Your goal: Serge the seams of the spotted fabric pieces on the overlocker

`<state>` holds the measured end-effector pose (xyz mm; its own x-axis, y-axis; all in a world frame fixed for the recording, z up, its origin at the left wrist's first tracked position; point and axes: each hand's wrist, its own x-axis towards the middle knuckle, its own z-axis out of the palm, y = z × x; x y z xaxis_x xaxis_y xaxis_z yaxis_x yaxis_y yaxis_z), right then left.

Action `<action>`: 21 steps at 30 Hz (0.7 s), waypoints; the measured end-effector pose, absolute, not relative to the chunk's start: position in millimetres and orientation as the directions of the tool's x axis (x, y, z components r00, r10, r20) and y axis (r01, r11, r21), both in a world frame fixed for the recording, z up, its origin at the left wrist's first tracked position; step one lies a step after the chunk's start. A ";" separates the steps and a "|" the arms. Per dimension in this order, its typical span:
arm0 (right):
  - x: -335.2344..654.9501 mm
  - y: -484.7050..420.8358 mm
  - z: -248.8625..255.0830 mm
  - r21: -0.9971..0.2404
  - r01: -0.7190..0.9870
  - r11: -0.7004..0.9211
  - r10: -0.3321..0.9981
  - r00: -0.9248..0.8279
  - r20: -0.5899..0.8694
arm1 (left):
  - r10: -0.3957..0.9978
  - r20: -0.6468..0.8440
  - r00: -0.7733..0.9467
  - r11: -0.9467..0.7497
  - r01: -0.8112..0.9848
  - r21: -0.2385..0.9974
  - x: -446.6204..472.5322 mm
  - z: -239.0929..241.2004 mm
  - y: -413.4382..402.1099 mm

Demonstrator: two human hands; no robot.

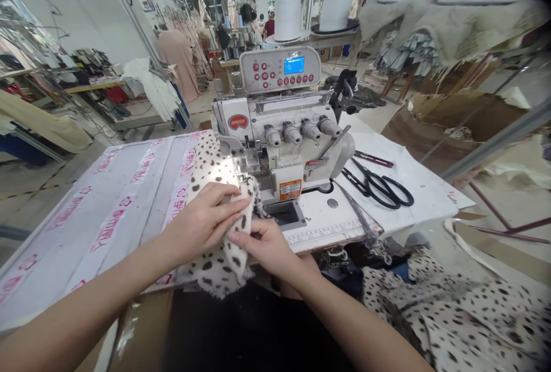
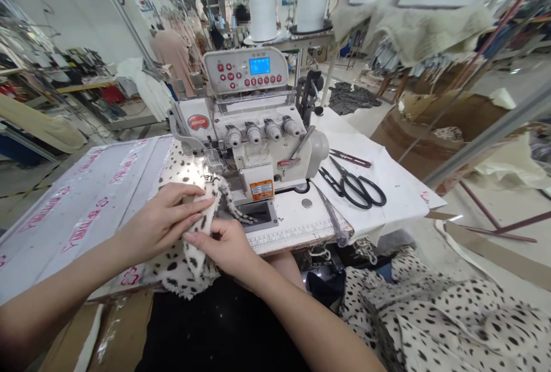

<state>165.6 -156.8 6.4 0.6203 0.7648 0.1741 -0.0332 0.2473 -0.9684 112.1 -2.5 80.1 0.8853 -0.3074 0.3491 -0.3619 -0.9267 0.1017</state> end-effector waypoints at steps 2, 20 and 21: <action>170.6 -154.5 8.2 -0.967 -0.031 0.254 0.752 0.635 0.177 | -0.306 0.303 0.903 -0.932 -0.349 0.100 114.0 80.9 -0.6; 148.8 -160.9 -8.3 -0.970 0.137 0.202 0.723 0.647 0.242 | 0.632 0.080 0.771 -0.612 0.433 0.662 52.1 52.4 36.8; 147.2 -160.1 -7.2 -0.967 0.148 0.207 0.710 0.657 0.253 | 0.645 0.135 0.752 -0.643 0.438 0.629 49.4 58.7 40.2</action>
<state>147.2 -160.1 -7.2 0.6573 0.7099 0.2529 0.1485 0.2071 -0.9670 49.4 40.2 58.7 0.7522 0.6450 0.1349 0.4382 -0.6425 0.6286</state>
